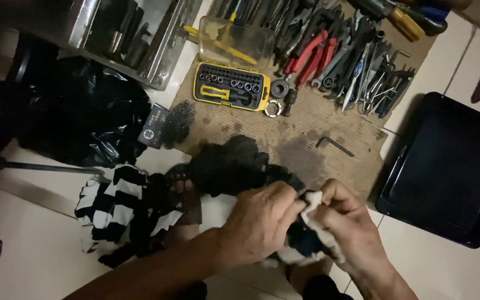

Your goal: Cleaning small metal bicycle components with a cloth and organizing a socket set on a workbench.

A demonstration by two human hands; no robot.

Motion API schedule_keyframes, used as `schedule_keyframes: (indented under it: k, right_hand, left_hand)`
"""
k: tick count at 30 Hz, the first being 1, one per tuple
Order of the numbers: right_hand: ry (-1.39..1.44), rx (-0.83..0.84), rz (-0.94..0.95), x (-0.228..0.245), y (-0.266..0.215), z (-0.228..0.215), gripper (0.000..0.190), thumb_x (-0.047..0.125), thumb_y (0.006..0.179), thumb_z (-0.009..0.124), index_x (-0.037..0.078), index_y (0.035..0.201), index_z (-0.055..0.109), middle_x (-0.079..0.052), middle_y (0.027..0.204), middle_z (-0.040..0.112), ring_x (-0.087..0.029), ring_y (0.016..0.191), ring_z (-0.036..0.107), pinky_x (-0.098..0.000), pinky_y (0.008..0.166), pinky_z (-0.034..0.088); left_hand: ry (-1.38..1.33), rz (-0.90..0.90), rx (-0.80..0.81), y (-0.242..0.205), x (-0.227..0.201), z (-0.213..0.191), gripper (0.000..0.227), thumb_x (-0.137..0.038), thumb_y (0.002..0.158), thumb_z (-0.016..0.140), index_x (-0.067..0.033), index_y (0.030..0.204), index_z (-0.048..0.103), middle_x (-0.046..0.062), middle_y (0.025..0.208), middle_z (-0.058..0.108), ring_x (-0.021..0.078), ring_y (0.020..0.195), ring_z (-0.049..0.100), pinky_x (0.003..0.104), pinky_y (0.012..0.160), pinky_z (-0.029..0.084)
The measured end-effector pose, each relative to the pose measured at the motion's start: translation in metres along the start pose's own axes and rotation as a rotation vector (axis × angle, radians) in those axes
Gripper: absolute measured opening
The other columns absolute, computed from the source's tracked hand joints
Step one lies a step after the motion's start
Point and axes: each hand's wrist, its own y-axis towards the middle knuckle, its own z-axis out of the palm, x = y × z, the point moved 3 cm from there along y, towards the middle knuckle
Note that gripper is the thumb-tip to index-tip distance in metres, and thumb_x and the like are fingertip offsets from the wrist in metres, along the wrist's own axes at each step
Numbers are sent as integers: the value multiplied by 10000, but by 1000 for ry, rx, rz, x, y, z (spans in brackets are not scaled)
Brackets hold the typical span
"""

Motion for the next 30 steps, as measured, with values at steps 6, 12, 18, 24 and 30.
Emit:
schedule_keyframes:
  k: [6, 12, 18, 24, 30]
  right_hand:
    - [210, -23, 177, -15, 4, -9, 125, -66, 816, 685, 49, 789, 645, -94, 759, 688, -182, 634, 633, -299, 632, 490]
    - [-810, 18, -466, 12, -20, -4, 179, 151, 817, 742, 90, 983, 710, -11, 891, 750, -112, 769, 670, -256, 715, 530]
    - [-808, 32, -425, 17, -20, 20, 62, 168, 894, 696, 108, 912, 694, 12, 863, 746, -92, 772, 661, -250, 747, 512]
    - [-75, -164, -60, -23, -2, -6, 103, 4, 888, 717, 50, 920, 631, -88, 788, 705, -148, 620, 621, -254, 534, 480]
    - [-127, -168, -100, -20, -1, 1, 134, 8, 868, 736, 43, 988, 689, -91, 871, 758, -137, 748, 676, -265, 696, 527]
  left_hand:
    - [171, 289, -108, 6, -2, -8, 324, -170, 1014, 656, -62, 767, 477, 101, 707, 478, 277, 605, 500, 437, 564, 404]
    - [53, 81, 316, -4, 26, 31, 274, -97, 806, 779, -4, 982, 591, 73, 833, 505, 217, 660, 515, 373, 548, 442]
    - [219, 52, 238, 0, 26, 10, 87, -149, 950, 520, -92, 962, 585, 110, 847, 556, 356, 702, 598, 497, 599, 445]
    - [-169, -254, 67, 6, 45, -1, 222, -228, 1016, 464, -93, 946, 625, 53, 649, 657, 252, 580, 651, 403, 643, 487]
    - [-362, -597, 266, 14, 34, -4, 240, -273, 966, 525, -108, 1010, 693, 50, 672, 740, 160, 625, 704, 308, 647, 544]
